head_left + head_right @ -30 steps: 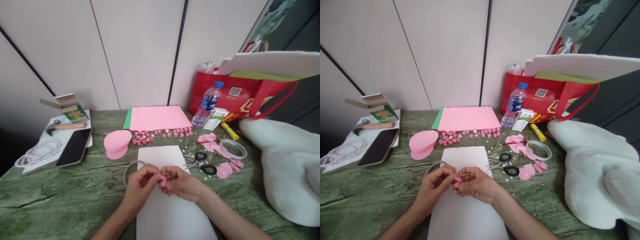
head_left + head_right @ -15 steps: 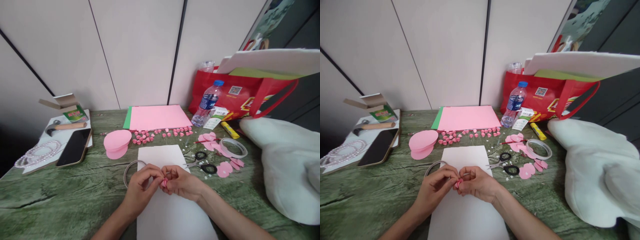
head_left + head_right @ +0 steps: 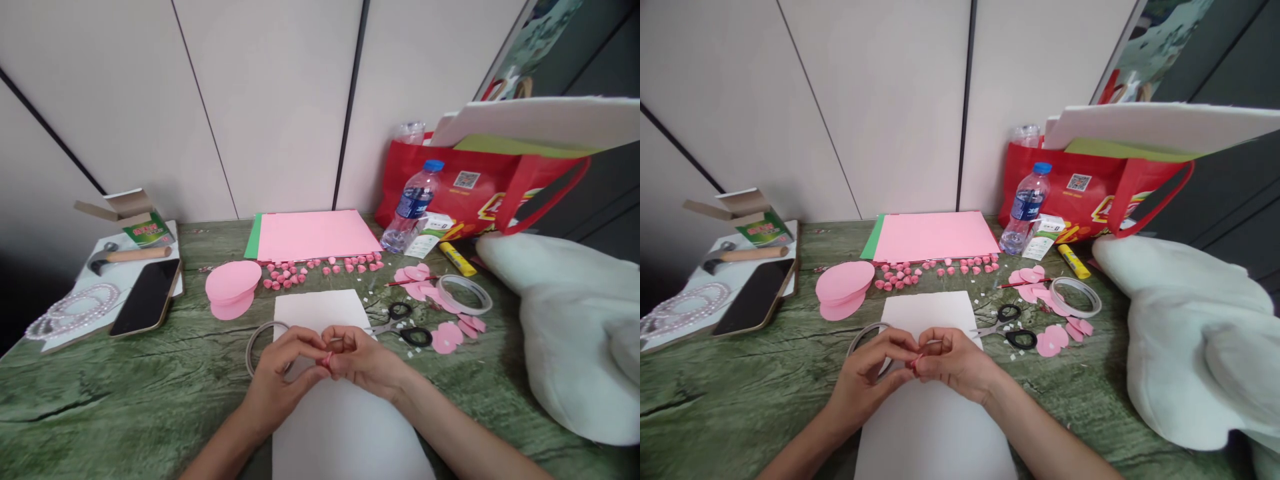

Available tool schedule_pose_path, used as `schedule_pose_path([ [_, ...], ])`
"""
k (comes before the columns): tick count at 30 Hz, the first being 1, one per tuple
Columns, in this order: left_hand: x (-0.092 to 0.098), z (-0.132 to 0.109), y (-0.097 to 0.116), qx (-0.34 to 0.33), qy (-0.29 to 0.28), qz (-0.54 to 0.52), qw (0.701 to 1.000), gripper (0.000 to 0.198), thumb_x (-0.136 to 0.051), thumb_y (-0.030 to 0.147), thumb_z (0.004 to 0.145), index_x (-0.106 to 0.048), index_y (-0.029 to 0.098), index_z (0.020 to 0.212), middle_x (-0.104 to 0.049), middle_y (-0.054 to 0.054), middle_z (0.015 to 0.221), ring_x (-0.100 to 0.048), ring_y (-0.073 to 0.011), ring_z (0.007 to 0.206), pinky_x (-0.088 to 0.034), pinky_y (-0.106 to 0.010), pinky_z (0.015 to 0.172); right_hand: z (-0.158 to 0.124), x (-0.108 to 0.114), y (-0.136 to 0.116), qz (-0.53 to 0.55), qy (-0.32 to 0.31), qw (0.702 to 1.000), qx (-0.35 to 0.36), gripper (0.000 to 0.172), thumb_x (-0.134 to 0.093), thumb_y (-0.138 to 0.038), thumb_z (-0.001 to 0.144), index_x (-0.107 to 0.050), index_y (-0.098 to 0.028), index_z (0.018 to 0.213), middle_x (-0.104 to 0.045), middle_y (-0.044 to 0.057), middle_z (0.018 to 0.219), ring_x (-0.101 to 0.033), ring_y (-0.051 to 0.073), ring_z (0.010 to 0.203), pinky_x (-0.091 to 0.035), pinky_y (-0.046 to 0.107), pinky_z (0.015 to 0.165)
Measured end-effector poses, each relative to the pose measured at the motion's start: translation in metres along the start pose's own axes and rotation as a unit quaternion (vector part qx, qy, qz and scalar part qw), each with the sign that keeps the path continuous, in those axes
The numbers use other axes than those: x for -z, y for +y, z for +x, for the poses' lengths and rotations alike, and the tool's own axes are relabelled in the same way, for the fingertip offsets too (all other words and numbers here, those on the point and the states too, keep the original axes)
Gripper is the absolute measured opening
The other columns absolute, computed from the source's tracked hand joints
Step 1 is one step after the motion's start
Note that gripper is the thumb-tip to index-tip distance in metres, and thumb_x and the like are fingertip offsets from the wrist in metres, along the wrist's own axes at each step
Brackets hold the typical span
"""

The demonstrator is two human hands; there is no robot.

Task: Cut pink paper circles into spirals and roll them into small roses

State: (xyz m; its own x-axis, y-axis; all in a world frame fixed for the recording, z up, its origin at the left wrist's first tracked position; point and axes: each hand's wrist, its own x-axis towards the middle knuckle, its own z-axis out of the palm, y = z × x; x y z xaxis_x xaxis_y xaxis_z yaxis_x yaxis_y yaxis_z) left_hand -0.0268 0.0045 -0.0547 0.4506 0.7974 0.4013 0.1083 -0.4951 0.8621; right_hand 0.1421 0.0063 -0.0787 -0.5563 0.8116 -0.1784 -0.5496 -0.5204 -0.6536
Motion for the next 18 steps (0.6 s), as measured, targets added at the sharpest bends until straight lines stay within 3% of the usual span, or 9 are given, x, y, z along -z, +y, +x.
schedule_pose_path([
  [9,-0.0008,-0.0003,-0.0076,-0.011,0.063,0.071,0.995,0.012,-0.058,0.016,0.076,-0.065,0.019,0.085,-0.062,-0.005,0.084,-0.059,-0.0153,0.076,-0.049,-0.028,0.067,0.0018,-0.0083,-0.0006,-0.099,0.074,0.989,0.081,0.019,-0.076,-0.024,0.061,-0.064,-0.013,0.072,-0.065,0.000,0.061,-0.059,0.008,0.054,-0.047,0.018,0.051],
  [18,-0.0033,-0.0010,-0.0057,-0.041,0.121,0.160,0.979,0.009,-0.059,0.013,0.075,-0.059,0.019,0.081,-0.060,0.000,0.073,-0.054,-0.0118,0.065,-0.046,-0.025,0.061,0.0018,-0.0078,0.0005,-0.212,0.045,0.967,0.134,0.022,-0.065,-0.030,0.073,-0.068,-0.017,0.091,-0.067,0.004,0.077,-0.059,0.011,0.065,-0.050,0.025,0.063],
])
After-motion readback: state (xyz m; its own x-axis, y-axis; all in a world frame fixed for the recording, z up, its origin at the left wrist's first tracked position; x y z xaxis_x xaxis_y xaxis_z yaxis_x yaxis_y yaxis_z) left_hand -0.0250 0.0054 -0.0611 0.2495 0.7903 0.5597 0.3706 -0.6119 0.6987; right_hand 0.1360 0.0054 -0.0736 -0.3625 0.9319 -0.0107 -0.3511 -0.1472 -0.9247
